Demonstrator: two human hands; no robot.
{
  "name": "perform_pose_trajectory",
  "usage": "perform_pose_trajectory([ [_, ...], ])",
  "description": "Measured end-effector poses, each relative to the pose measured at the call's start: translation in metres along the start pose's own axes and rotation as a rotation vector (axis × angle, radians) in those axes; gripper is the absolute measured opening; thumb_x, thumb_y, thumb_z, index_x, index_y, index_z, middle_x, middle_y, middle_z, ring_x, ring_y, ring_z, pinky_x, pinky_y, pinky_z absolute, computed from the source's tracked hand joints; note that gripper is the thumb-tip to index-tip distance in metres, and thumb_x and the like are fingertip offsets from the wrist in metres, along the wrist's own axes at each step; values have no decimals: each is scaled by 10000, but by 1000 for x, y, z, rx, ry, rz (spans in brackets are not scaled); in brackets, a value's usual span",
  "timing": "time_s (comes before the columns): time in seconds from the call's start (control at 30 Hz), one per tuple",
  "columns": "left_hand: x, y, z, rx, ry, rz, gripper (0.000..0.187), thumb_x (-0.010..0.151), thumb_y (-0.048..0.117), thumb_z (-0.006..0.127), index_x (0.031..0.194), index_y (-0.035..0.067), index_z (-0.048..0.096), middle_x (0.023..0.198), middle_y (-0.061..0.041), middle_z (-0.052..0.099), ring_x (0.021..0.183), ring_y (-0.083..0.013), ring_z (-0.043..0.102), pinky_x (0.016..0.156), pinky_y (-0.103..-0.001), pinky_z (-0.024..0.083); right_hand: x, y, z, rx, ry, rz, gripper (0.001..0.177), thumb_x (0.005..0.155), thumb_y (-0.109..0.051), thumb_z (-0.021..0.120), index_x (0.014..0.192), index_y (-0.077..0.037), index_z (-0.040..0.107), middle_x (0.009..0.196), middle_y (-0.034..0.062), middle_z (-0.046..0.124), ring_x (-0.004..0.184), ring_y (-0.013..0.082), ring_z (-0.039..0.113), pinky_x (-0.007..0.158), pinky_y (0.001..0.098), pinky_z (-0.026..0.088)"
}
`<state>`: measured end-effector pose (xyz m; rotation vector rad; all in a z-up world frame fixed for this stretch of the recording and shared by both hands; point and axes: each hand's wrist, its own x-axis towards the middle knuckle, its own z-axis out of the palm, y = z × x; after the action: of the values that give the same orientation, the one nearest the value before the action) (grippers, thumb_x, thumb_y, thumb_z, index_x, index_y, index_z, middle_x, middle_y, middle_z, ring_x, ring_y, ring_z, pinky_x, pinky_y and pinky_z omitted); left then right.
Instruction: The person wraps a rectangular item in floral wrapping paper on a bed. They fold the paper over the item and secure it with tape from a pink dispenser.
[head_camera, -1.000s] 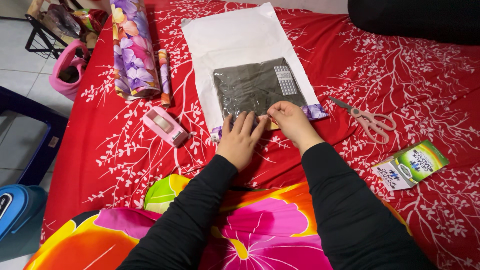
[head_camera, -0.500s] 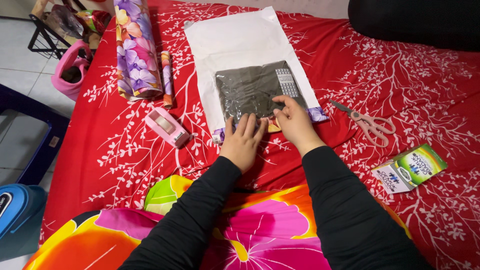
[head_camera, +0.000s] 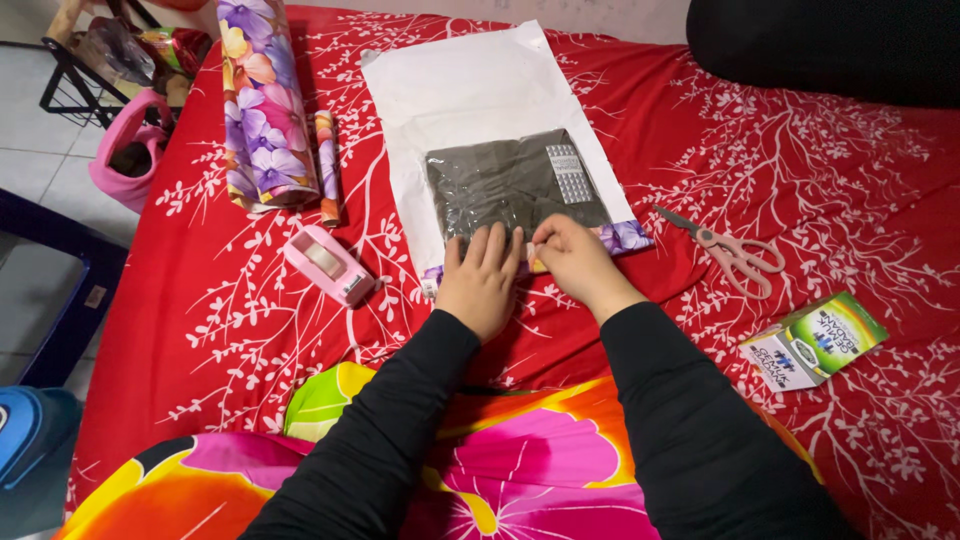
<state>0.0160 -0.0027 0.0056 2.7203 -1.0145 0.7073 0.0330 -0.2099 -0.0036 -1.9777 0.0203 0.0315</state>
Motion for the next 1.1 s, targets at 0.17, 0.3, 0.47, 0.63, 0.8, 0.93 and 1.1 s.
perform_pose_trajectory([
  [0.17,-6,-1,6,-35,12,-2,761,845,312,619,1521,21,428,1456,-182,489,1346,-317,454,1088,-553,359,-2,-4,-2,-278,104,-50,151,871,-106,702,995,-27,670,773,52,712,703,115,677,659,277,530],
  [0.3,-10,-1,8,-28,9,-5,742,877,303,603,1533,11,416,1510,-181,464,1386,-312,437,1101,-579,351,-6,-12,-9,-338,165,133,148,905,-133,689,999,-22,666,743,121,683,673,207,641,625,347,506],
  [0.47,-19,-6,0,6,-14,11,715,877,279,588,1521,24,411,1583,-146,420,1462,-290,385,1134,-600,319,-14,-23,-2,-379,202,-2,197,870,-100,682,1046,-24,637,746,85,687,664,176,661,621,334,521],
  [0.63,-32,-26,-26,-10,-138,8,701,879,259,577,1520,28,412,1561,-145,420,1456,-297,378,1127,-619,298,-24,-28,23,-257,111,-126,203,917,-91,649,1109,-25,636,752,70,688,651,147,648,614,298,516],
  [0.8,-57,-71,-67,-76,-204,-235,635,840,275,680,1411,56,510,1351,-124,573,1309,-304,516,1075,-574,385,-33,-30,90,52,-123,-174,234,960,-67,653,1186,-21,693,880,42,672,699,93,587,611,242,492],
  [0.93,-94,-111,-94,-124,-235,-460,516,841,264,738,1306,110,576,1232,-104,625,1223,-301,575,985,-527,458,-38,-43,150,291,-266,19,249,983,-95,596,1205,-36,692,937,3,718,718,58,639,621,211,519],
  [1.1,-114,-136,-94,-204,-88,-579,751,724,289,848,1379,108,529,1410,-161,515,1303,-348,494,1003,-563,428,-31,-57,199,62,-65,-133,211,956,-131,671,1135,-48,747,923,96,704,705,152,578,627,291,484],
])
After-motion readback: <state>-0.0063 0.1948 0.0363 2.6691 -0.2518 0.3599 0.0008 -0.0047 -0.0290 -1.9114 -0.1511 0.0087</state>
